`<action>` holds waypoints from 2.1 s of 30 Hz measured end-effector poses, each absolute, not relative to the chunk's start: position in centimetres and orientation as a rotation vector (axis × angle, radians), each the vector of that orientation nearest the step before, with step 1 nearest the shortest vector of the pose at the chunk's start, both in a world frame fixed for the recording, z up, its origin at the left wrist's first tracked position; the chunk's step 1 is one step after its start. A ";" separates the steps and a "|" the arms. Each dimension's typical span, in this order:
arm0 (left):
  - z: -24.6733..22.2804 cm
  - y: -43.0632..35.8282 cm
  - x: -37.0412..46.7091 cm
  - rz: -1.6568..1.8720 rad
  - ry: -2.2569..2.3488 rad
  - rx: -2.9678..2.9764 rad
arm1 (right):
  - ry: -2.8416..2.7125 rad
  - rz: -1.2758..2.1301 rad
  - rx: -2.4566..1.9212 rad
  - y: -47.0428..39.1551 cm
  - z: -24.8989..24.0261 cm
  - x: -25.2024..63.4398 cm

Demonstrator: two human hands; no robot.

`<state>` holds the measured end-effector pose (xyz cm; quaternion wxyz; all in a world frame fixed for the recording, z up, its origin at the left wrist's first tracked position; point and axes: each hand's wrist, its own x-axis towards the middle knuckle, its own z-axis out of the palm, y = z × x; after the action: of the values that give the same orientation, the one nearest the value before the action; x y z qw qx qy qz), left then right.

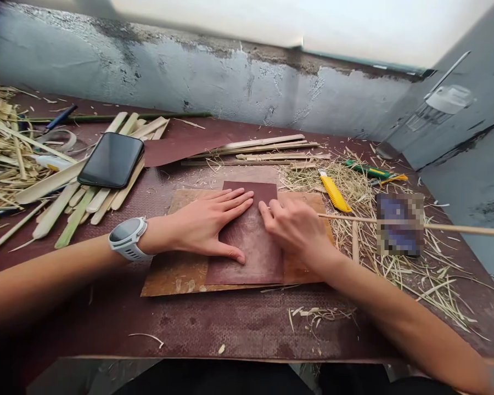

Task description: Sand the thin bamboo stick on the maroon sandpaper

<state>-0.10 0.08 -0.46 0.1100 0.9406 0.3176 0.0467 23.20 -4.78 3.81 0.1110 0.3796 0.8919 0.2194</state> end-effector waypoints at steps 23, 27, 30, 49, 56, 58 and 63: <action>-0.6 0.1 -0.2 0.132 0.921 2.779 | 2.905 0.652 0.821 -5.5 3.4 23.3; -0.5 0.2 -0.2 0.129 0.934 2.771 | 2.722 0.719 1.077 -5.4 3.2 23.6; -0.5 0.2 -0.2 0.113 0.921 2.778 | 2.848 0.744 0.932 -5.4 3.1 23.7; -0.4 0.1 -0.2 0.082 0.926 2.753 | 2.867 0.459 0.871 -4.7 4.0 24.2; -0.4 0.1 -0.3 0.091 0.941 2.749 | 2.818 0.744 0.980 -5.5 3.5 23.7; -0.3 0.1 -0.2 0.073 0.933 2.750 | 2.929 0.752 0.844 -5.9 3.3 23.5; -0.3 0.1 -0.3 0.092 0.937 2.765 | 2.738 0.779 1.097 -4.8 3.2 24.0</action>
<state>-0.26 0.09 -0.34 0.1103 0.9409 0.3188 0.0313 24.05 -4.80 3.16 0.0454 0.3592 0.8965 0.2552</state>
